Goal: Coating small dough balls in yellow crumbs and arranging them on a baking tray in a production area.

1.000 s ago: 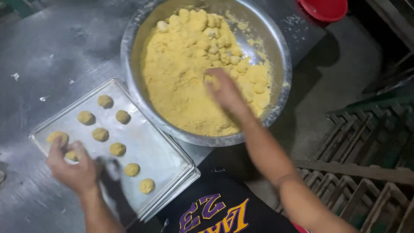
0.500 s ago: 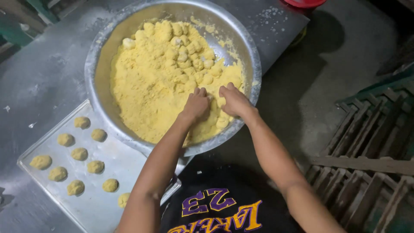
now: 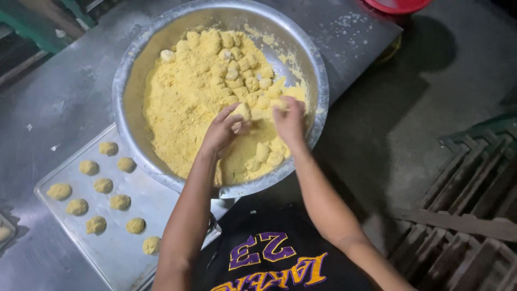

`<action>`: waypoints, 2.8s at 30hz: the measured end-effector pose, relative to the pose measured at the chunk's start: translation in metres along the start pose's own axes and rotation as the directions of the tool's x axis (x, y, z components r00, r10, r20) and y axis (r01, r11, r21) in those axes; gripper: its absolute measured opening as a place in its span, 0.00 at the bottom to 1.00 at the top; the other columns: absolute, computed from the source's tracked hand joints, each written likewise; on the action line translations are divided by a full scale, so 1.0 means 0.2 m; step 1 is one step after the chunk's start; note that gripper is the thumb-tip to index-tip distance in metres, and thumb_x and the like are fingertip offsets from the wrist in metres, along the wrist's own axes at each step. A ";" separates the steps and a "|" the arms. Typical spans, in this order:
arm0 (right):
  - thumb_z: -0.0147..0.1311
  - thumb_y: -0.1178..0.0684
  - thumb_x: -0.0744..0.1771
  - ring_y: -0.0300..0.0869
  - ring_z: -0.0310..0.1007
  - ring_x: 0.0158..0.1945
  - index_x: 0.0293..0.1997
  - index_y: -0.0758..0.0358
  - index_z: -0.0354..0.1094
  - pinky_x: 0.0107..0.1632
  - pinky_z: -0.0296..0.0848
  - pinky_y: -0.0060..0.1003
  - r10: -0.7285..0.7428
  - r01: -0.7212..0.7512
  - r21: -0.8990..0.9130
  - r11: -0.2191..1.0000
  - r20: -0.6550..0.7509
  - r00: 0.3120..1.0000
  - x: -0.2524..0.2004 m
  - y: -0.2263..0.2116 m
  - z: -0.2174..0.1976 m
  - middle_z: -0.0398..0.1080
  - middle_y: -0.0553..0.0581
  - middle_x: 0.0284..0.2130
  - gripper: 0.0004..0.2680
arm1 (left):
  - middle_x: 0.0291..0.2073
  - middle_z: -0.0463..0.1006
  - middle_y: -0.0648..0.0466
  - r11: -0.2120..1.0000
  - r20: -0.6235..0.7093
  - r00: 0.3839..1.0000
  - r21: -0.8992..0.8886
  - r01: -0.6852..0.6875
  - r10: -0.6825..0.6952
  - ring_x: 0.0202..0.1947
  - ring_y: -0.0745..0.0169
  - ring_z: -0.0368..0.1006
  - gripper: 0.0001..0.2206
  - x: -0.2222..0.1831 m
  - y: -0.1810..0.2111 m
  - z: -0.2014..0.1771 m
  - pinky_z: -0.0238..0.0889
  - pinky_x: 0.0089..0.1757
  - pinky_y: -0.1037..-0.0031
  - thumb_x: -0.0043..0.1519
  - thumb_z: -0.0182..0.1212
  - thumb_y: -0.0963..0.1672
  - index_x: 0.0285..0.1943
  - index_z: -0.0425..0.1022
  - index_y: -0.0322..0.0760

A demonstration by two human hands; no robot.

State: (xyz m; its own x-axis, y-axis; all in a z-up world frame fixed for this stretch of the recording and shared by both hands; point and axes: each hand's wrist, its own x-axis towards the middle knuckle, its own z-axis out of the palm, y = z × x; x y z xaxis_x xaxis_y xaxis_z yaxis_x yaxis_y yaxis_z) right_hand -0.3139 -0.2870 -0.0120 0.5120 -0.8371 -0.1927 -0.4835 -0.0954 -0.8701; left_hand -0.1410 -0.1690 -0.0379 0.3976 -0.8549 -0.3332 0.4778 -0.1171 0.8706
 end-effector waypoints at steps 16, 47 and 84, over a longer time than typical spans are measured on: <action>0.53 0.61 0.69 0.35 0.70 0.53 0.67 0.66 0.60 0.55 0.74 0.31 -0.334 0.100 0.709 0.698 0.199 0.921 -0.06 -0.11 0.29 0.67 0.53 0.56 0.17 | 0.51 0.78 0.50 0.977 0.021 0.979 -0.074 -0.201 0.203 0.48 0.64 0.77 0.24 -0.20 0.12 -0.21 0.72 0.49 0.76 0.61 0.64 0.37 0.68 0.68 0.31; 0.61 0.56 0.66 0.57 0.72 0.49 0.54 0.64 0.69 0.52 0.72 0.47 -0.622 0.710 -0.086 0.699 0.416 0.663 -0.77 -0.42 1.66 0.71 0.64 0.44 0.12 | 0.43 0.76 0.49 0.434 -0.595 0.485 0.802 0.410 0.641 0.50 0.43 0.66 0.15 -1.80 -0.26 -1.26 0.56 0.53 0.56 0.54 0.72 0.46 0.47 0.78 0.35; 0.64 0.52 0.64 0.58 0.66 0.61 0.65 0.63 0.63 0.64 0.66 0.47 -0.655 0.776 -0.019 0.631 0.522 0.546 -0.84 -0.65 1.47 0.65 0.63 0.57 0.22 | 0.57 0.71 0.32 0.413 -0.524 0.484 0.851 0.323 0.701 0.58 0.32 0.66 0.29 -1.63 -0.22 -1.52 0.61 0.59 0.51 0.62 0.70 0.49 0.67 0.69 0.24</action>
State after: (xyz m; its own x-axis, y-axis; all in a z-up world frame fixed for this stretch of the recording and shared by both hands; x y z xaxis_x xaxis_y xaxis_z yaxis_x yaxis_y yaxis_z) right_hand -0.1285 0.0245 0.0006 0.9670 -0.1131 0.2283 0.0786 -0.7200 -0.6895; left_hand -0.0535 0.2674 -0.0769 0.9377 -0.2308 0.2599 -0.3411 -0.7549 0.5602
